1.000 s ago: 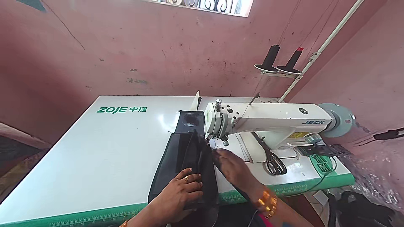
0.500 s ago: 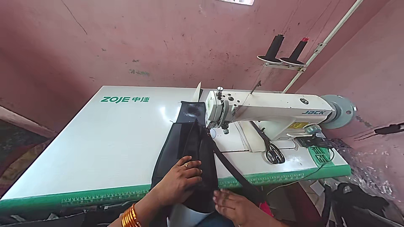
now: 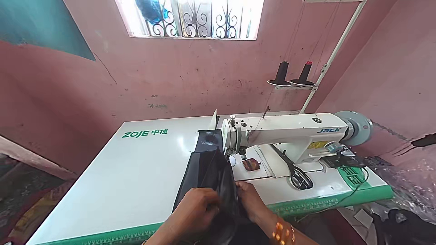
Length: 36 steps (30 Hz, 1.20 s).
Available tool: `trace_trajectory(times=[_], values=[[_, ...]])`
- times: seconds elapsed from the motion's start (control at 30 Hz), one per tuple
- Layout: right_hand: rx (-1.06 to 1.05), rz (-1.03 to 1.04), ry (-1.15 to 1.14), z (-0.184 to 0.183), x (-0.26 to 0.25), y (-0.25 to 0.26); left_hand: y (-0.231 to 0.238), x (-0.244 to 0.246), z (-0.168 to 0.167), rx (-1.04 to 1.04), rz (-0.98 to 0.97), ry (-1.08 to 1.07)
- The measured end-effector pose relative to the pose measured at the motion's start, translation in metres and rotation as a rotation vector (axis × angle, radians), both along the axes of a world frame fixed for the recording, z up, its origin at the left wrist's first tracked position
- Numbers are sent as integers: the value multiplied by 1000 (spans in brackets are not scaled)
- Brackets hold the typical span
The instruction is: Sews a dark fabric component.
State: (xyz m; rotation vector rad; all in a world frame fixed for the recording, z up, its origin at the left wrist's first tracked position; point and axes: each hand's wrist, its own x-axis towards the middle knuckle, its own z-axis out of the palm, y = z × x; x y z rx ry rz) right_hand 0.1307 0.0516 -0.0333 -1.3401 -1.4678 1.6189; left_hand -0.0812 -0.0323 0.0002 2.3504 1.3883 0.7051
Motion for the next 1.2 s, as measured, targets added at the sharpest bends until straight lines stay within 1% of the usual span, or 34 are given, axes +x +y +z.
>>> trace_trajectory(times=[0.03, 0.07, 0.1, 0.13, 0.2, 0.23, 0.27, 0.33, 0.37, 0.4, 0.43, 0.5, 0.57, 0.67, 0.77, 0.83, 0.93, 1.07, 1.2], values=[[-98, -80, 113, -2, 2, -9, 8, -1, 20, -325, -85, 136], [-148, -153, 179, -2, 4, -17, 21, 2, 33, -531, -129, 222], [-147, -202, 200, -3, 6, -22, 35, 9, 44, -631, -121, 259], [-95, -224, 182, -4, 7, -24, 50, 18, 51, -659, -66, 272], [84, -197, 65, -8, 7, -25, 75, 41, 47, -531, 95, 231], [195, -172, -23, -11, 7, -26, 84, 51, 36, -461, 141, 209], [310, -146, -122, -13, 7, -29, 89, 59, 21, -443, 168, 217], [567, -80, -318, -16, 9, -36, 86, 65, -1, -459, 231, 264], [674, -31, -407, -17, 9, -39, 80, 63, -9, -432, 264, 261], [758, 21, -491, -18, 8, -41, 72, 60, -17, -365, 292, 227], [803, 81, -576, -16, 8, -42, 65, 56, -26, -249, 317, 158], [726, 221, -687, -5, 9, -42, 61, 49, -45, 3, 314, 30], [618, 290, -694, 4, 10, -37, 67, 45, -50, 72, 226, 27], [598, 189, -532, -5, 11, -37, 77, 39, -52, 3, 130, 47], [519, 150, -424, -3, 11, -38, 84, 33, -55, 6, 118, 11], [524, 131, -444, -4, 8, -34, 88, 31, -57, 12, 126, -6], [600, 78, -459, -7, 0, -16, 104, 25, -50, -49, 157, 2], [588, 81, -482, -2, -12, 9, 128, 16, -44, -115, 202, 5], [619, 70, -464, -2, -21, 34, 150, 9, -35, -201, 253, 34]])
